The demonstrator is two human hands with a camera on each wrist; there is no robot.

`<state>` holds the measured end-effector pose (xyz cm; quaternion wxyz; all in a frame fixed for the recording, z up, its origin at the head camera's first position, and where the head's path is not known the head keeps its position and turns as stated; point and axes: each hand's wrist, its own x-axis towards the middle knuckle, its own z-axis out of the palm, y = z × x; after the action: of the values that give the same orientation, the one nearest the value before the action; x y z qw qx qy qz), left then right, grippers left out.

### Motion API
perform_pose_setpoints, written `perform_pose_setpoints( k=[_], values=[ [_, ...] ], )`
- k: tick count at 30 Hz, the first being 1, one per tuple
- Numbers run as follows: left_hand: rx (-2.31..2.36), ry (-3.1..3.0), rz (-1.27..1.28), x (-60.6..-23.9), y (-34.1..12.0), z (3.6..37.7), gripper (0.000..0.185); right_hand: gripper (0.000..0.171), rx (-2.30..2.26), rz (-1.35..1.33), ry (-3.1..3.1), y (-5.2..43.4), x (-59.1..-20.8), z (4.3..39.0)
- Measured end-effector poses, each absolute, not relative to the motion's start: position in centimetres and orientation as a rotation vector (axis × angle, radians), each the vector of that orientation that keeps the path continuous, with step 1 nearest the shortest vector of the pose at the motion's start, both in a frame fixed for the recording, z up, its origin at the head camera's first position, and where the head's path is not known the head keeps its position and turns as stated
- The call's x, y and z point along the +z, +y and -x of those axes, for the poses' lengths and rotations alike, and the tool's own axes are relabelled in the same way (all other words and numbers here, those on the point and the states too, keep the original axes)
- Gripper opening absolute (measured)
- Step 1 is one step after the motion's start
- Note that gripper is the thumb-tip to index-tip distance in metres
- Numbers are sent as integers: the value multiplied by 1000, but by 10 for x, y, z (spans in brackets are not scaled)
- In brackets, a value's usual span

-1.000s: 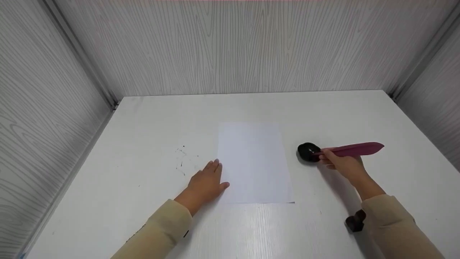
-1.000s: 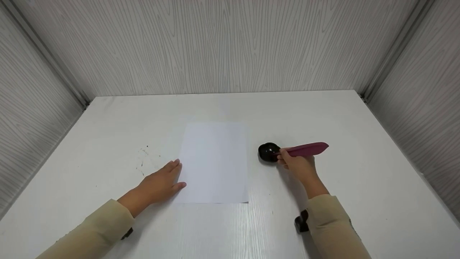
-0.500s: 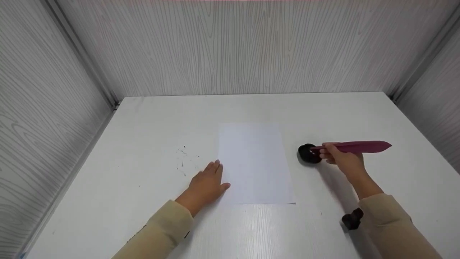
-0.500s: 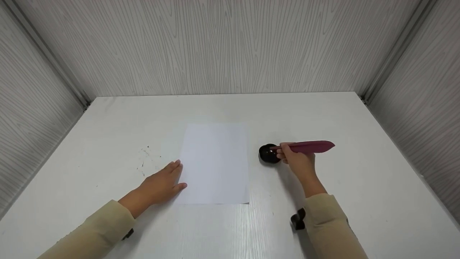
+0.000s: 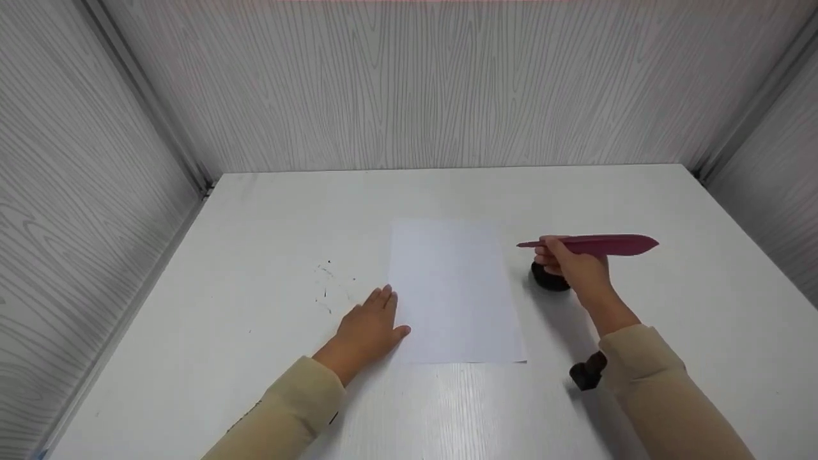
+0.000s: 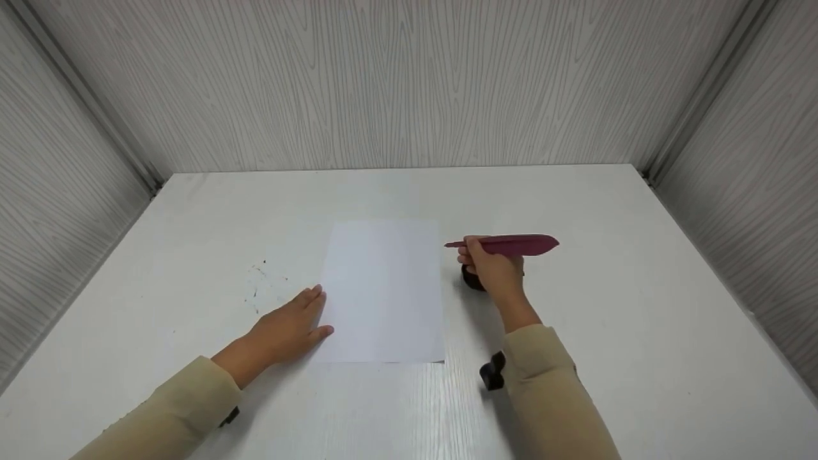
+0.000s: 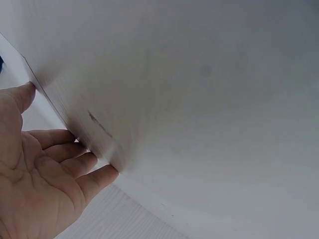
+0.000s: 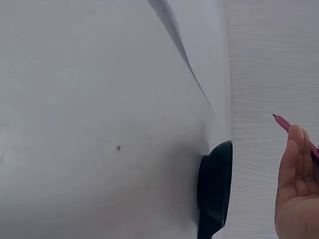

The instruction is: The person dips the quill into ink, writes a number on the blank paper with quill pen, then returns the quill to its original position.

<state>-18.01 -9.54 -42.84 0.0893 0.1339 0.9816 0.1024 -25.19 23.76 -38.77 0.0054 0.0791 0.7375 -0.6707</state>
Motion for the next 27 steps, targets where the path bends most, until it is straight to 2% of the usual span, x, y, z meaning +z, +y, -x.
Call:
perform_pose_setpoints(
  k=[11,21,27],
  values=[
    [312,2925,-395,-429,-95,180,69,44,-2022,-259,2282,205,-391,262],
    [316,2898,-394,-426,-95,180,69,41,-2028,-109,2301,181,-403,266],
    [315,2901,-381,-426,-95,180,69,38,-2004,-114,2293,168,-408,266]
  ],
)
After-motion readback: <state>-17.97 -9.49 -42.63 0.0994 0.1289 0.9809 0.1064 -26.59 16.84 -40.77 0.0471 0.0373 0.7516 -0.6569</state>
